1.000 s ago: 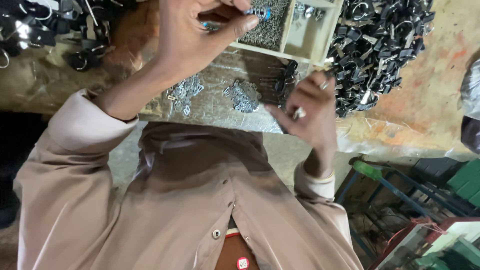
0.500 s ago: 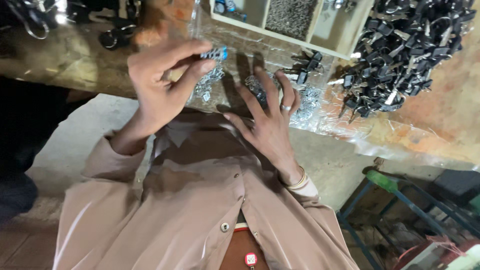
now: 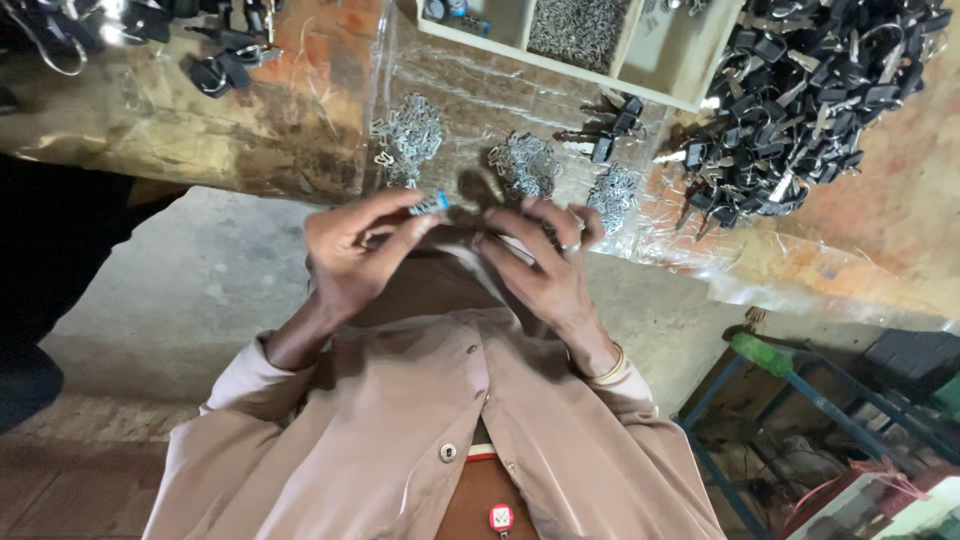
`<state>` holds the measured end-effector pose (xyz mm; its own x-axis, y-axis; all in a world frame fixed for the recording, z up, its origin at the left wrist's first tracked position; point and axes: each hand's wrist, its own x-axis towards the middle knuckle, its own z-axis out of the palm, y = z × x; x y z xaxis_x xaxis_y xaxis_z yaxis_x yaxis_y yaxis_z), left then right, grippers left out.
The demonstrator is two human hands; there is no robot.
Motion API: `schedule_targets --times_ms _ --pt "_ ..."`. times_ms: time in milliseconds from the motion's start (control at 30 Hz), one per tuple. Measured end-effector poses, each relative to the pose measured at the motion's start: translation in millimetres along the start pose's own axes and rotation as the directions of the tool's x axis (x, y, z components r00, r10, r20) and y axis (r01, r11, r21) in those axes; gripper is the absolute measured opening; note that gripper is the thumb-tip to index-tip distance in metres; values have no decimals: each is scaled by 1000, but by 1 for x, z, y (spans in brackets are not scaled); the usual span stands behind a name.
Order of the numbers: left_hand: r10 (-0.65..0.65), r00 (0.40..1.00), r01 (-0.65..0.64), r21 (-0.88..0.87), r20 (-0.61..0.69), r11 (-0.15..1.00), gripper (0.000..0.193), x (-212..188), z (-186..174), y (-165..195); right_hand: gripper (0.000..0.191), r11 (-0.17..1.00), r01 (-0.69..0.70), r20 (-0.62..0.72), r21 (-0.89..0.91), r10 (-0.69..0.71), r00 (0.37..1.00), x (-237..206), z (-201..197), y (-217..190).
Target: The person sits at a workbench covered with piles of keys and small metal hardware, holding a small cylindrical lock body and fitting tiny metal pins and rings into it by hand, then placing finished pieces with piles of completed keys on the table.
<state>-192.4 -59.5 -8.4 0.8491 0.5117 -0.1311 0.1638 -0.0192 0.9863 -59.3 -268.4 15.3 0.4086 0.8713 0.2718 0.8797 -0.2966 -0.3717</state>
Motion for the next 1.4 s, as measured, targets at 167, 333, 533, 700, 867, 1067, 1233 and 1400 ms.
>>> schedule_targets --times_ms 167,333,533,700,867,1067,1233,1400 --pt "157 979 -154 -38 128 987 26 -4 24 -10 18 930 -213 -33 298 233 972 -18 1 0" --pt "93 975 -63 -151 200 986 26 -7 41 -23 18 872 -345 -145 349 414 899 -15 1 -5" --pt "96 979 -83 -76 179 994 26 -6 46 -27 17 830 -408 -116 381 480 869 -3 5 -14" --pt "122 982 -121 -16 144 993 25 -5 48 -27 22 804 -447 16 391 480 877 -1 -1 -19" --pt "195 971 -192 -34 138 981 29 -5 47 -28 30 738 -488 12 465 546 838 4 -2 -18" --pt "210 962 -225 71 172 972 27 -5 46 -25 37 731 -547 -1 408 599 801 10 -1 -22" --pt "345 920 -375 169 185 911 24 -7 46 -22 23 895 -394 9 211 402 916 -5 -9 -16" --pt "302 939 -323 115 166 939 26 -9 45 -22 21 794 -560 -98 238 593 799 -36 -17 3"
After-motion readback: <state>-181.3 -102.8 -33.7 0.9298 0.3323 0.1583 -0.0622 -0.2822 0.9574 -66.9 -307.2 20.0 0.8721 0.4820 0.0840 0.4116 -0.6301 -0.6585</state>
